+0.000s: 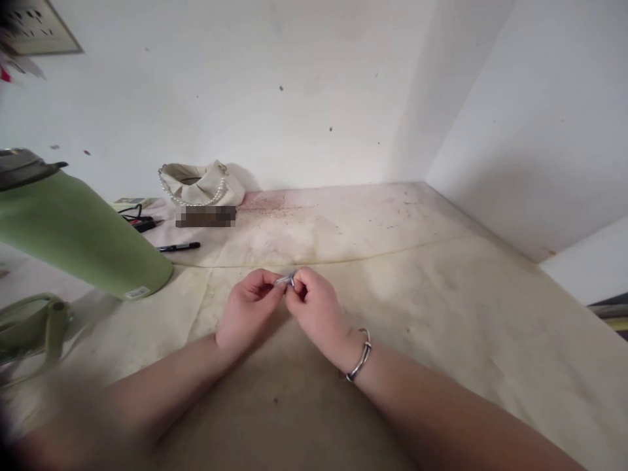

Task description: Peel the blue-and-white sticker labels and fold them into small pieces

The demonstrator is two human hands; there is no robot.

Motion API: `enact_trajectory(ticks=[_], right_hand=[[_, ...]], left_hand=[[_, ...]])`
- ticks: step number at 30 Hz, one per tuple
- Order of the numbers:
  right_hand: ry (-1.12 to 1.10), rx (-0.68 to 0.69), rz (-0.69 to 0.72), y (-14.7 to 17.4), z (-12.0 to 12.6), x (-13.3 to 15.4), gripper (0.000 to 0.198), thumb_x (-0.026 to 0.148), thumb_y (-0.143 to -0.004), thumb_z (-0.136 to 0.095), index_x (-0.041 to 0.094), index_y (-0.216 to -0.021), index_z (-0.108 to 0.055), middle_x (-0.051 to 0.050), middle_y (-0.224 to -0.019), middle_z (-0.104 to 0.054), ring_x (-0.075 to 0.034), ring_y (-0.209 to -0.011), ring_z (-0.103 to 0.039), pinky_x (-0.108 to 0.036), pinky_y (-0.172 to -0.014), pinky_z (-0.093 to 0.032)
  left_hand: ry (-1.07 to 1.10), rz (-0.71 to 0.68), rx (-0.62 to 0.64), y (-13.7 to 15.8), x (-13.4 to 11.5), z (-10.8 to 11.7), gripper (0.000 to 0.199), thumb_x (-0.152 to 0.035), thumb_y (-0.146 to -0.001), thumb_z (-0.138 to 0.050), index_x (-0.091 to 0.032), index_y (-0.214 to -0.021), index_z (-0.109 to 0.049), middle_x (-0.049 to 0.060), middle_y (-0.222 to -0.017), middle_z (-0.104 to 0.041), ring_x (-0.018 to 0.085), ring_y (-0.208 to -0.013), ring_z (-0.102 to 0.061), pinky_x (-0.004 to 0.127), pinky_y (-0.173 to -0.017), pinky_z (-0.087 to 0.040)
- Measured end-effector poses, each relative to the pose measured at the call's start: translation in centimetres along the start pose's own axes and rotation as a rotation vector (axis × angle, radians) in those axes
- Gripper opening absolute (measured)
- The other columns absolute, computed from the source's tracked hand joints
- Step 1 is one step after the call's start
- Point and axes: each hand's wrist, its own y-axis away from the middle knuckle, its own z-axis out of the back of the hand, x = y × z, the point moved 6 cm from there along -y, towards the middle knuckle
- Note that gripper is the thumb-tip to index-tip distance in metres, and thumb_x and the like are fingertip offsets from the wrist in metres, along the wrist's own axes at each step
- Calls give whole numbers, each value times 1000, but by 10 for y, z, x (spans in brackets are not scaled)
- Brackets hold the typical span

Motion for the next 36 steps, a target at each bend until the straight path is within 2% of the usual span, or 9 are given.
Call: enact_trajectory(ticks=[5, 17, 22, 26, 30, 32, 36], right_hand=[[-70, 68, 30, 3, -8, 1, 16, 14, -74, -48, 22, -68, -36, 4, -63, -42, -11, -56, -39, -23, -51, -32], [-89, 66, 9, 4, -5, 5, 14, 13, -78, -49, 21, -71, -40, 4, -66, -44, -11, -58, -42, -24, -54, -36], [-103, 94, 20, 5, -7, 8, 10, 12, -79, -48, 21, -78, -44, 1, -75, -51, -12, -65, -49, -23, -54, -39], [-105, 110, 75, 5, -7, 11, 14, 10, -81, -46, 20, -90, -50, -3, -88, -57, -15, -78, -54, -27, -66, -46], [-84, 123, 120, 5, -7, 11, 18, 10, -82, -46, 21, -96, -51, -4, -93, -58, -16, -85, -55, -32, -78, -46], [-74, 121, 111, 5, -7, 9, 16, 10, -82, -45, 21, -93, -49, -3, -90, -57, -15, -82, -55, -31, -75, -46], [-55, 59, 11, 3, -3, -1, 10, 16, -82, -49, 22, -84, -42, 4, -71, -49, -11, -59, -49, -25, -55, -40]], left_hand=[[116, 34, 47, 2, 4, -4, 12, -31, -77, -63, -18, -78, -64, 3, -77, -66, 15, -73, -59, 25, -69, -45], [279, 37, 98, -2, 6, -5, 13, -29, -77, -64, -16, -79, -63, 2, -78, -66, 14, -75, -60, 27, -74, -47], [400, 57, 93, -4, 11, -6, 11, -26, -75, -66, -17, -78, -62, 0, -77, -65, 12, -75, -60, 25, -74, -46], [469, 81, 133, -7, 13, -7, 13, -28, -77, -65, -16, -78, -60, 0, -77, -64, 12, -76, -60, 28, -78, -46], [462, 76, 194, -8, 14, -10, 14, -29, -79, -64, -16, -81, -59, 1, -79, -64, 13, -78, -60, 29, -79, -45], [449, 79, 185, -8, 16, -10, 15, -30, -79, -64, -16, -81, -58, 1, -78, -63, 13, -77, -59, 28, -78, -45], [411, 116, 141, -6, 18, -9, 18, -32, -79, -63, -16, -77, -55, 0, -74, -61, 12, -74, -58, 27, -74, -44]])
